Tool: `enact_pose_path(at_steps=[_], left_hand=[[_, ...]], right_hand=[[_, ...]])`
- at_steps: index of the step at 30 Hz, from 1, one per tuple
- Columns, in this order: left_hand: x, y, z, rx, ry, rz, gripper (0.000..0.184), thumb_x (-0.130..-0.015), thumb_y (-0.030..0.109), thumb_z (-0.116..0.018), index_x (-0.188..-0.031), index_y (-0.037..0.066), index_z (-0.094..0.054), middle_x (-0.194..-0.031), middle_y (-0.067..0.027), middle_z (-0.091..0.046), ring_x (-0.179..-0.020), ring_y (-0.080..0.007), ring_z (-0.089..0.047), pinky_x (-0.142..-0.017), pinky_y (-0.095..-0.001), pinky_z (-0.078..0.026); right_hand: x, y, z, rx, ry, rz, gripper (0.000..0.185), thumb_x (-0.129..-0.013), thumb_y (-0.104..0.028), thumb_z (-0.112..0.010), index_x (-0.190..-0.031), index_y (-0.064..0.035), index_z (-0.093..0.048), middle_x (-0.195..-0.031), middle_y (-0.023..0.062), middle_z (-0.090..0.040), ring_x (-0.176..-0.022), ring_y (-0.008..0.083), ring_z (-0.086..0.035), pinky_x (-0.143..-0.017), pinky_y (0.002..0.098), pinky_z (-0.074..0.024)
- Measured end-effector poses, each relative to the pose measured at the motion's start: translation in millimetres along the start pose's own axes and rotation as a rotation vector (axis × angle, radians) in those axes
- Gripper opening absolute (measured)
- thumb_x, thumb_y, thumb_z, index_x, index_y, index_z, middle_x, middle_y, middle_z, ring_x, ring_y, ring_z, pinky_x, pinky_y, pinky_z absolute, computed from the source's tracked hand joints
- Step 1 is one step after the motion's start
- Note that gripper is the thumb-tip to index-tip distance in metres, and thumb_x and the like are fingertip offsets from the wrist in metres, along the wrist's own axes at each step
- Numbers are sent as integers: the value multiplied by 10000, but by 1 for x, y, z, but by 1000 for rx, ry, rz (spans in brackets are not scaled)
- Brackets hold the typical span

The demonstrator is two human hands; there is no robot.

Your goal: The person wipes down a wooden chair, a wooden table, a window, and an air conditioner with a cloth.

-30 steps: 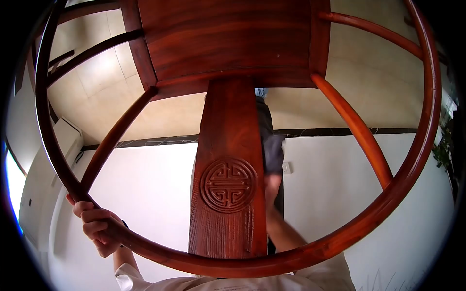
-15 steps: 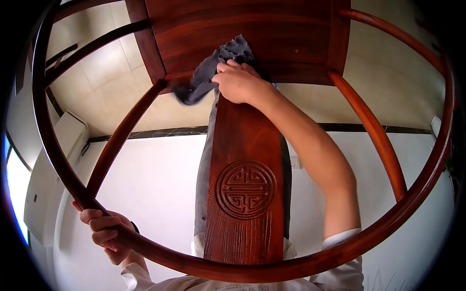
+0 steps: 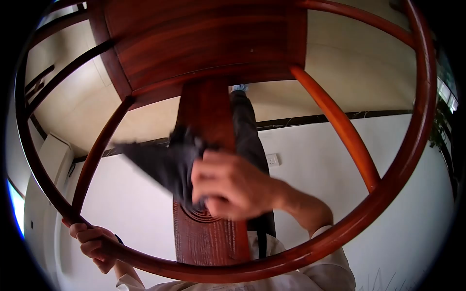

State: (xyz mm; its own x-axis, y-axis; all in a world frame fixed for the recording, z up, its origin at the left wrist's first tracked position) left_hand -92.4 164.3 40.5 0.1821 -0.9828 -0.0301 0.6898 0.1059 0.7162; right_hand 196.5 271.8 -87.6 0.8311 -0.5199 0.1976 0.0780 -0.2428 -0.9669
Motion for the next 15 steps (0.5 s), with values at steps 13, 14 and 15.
enact_pose_path(at_steps=[13,14,15], left_hand=[[2,-5,-2,39,118,13,321,-762,400,-307,-698,113,-436,-636,-42,-491,-977,-260,-437,-1099,-536,-113],[1,-7,-1,19,91,2,323,-759,401,-312,-695,109,-435,-637,-47,-491,-979,-264,-438,-1099,-536,-115],[2,-8,1,-2,63,-9,326,-757,402,-316,-691,105,-434,-638,-52,-492,-981,-268,-439,-1098,-536,-116]], right_hand=[[225,44,14,-922,991,-512,276,-746,-170,-494,-934,6,-590,-988,145,-574,-850,254,-572,-758,360,-462],[233,52,14,-938,1133,-496,283,-749,-182,-497,-939,9,-586,-987,146,-574,-848,254,-573,-756,360,-464],[238,56,18,-922,1223,-448,291,-753,-193,-500,-943,11,-581,-985,148,-574,-846,255,-574,-754,360,-465]])
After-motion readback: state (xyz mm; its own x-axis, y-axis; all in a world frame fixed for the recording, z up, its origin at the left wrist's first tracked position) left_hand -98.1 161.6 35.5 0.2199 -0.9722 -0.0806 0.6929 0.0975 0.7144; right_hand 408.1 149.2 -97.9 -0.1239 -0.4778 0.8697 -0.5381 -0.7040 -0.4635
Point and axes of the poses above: each hand's wrist, its own x-axis away from the middle knuckle, its own z-axis out of the back of the hand, y = z × x, the point moved 5 cm from there along -x, towards the middle knuckle
